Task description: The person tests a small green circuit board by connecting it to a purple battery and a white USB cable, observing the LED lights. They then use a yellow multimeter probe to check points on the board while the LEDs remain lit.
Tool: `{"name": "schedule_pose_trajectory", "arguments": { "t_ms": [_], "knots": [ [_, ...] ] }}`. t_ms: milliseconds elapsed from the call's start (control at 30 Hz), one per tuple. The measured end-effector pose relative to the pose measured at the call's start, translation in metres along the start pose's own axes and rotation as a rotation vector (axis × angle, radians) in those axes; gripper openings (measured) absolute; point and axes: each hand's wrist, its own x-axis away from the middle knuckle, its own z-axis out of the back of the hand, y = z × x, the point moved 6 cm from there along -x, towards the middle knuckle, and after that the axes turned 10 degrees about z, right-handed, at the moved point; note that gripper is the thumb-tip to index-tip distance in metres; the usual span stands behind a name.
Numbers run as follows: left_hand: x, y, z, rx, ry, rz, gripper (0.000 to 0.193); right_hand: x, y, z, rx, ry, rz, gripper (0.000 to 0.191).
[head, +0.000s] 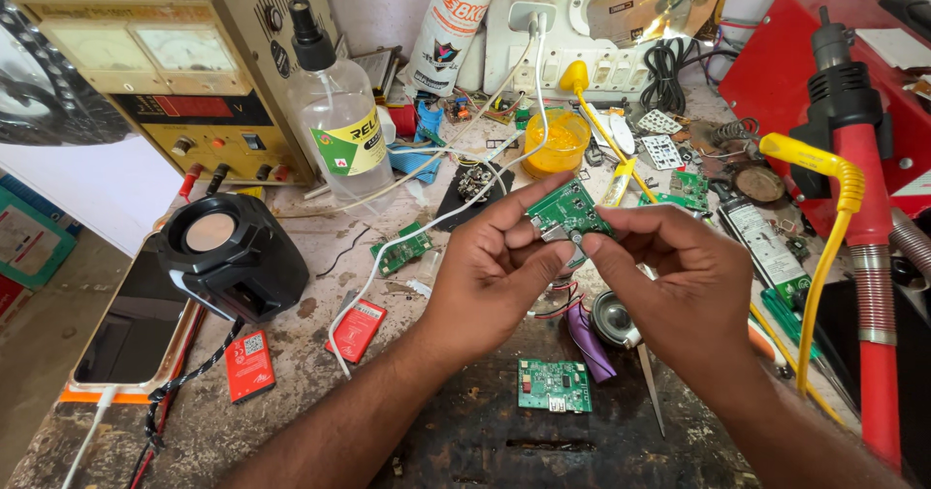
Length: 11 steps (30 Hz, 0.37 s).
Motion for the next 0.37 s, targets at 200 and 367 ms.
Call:
{"name": "schedule_pose_trajectory", "arguments": {
  "t_ms": [200,367],
  "knots": [
    [0.002,0.000,0.001,-0.014,0.011,-0.010,0.059,0.004,-0.002,-0.003,-0.036,0.010,0.002,0.018],
    [0.003,0.009,0.016,-0.126,0.132,-0.062,0.053,0.002,0.004,0.000,-0.122,-0.006,-0.004,0.019]
  ]
}}
